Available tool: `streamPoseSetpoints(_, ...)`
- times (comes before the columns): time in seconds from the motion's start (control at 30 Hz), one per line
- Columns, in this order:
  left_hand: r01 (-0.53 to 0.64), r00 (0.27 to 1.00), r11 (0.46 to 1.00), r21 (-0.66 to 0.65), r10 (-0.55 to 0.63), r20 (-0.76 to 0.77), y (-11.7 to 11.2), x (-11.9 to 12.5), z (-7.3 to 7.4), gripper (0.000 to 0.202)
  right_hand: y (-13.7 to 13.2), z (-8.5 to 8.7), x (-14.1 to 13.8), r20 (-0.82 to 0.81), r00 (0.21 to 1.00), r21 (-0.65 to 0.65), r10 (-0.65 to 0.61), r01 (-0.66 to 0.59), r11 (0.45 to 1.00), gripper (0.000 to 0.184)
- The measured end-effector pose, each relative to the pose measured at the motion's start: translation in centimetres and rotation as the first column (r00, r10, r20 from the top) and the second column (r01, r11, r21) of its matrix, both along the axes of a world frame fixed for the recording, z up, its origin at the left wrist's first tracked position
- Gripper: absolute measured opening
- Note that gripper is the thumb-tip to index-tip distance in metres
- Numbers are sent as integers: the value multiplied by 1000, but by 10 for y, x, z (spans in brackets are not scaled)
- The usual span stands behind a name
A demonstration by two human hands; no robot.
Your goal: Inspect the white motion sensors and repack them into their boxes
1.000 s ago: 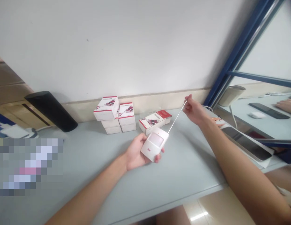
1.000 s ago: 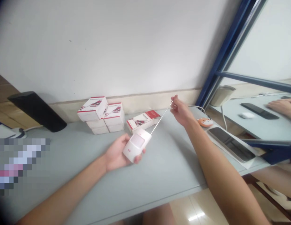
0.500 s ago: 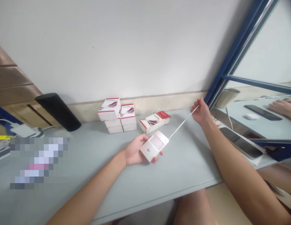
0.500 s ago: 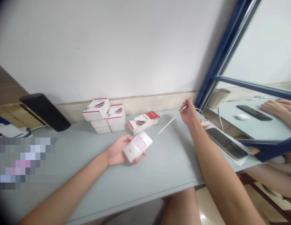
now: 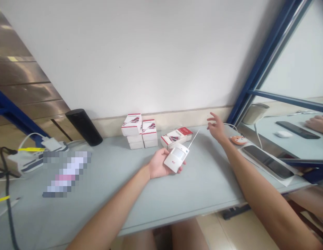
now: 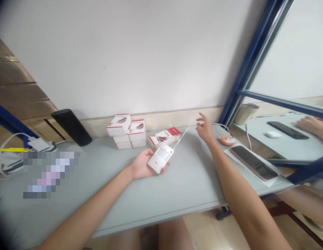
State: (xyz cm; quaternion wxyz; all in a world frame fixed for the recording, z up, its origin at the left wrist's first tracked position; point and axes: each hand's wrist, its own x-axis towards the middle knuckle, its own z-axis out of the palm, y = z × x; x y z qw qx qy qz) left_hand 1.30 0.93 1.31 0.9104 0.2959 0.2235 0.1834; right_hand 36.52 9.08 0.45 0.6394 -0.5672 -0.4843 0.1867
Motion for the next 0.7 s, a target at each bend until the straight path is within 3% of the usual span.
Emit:
streamPoseSetpoints(0.1,-4,1000,1000,13,4,4,0,0,0,54,2,-4,-3,160,987,13,-18,16,1000,53)
streamPoseSetpoints(0.3,-26,1000,999,34,26,-12,-2,1,0,51,-1,-3,-4,290,954,51,-79,67,996,40)
streamPoseSetpoints(0.43,-137,991,989,62,136,20,-3,2,-1,51,-2,-1,-13,322,943,79,-80,58,995,59)
streamPoseSetpoints(0.53,-194,981,977,87,191,40,-2,1,0,53,-2,3,-24,218,975,98,-44,23,995,63)
streamPoseSetpoints(0.7,-232,973,963,135,227,52,-3,1,3,53,-7,12,-34,-122,989,95,88,-76,993,61)
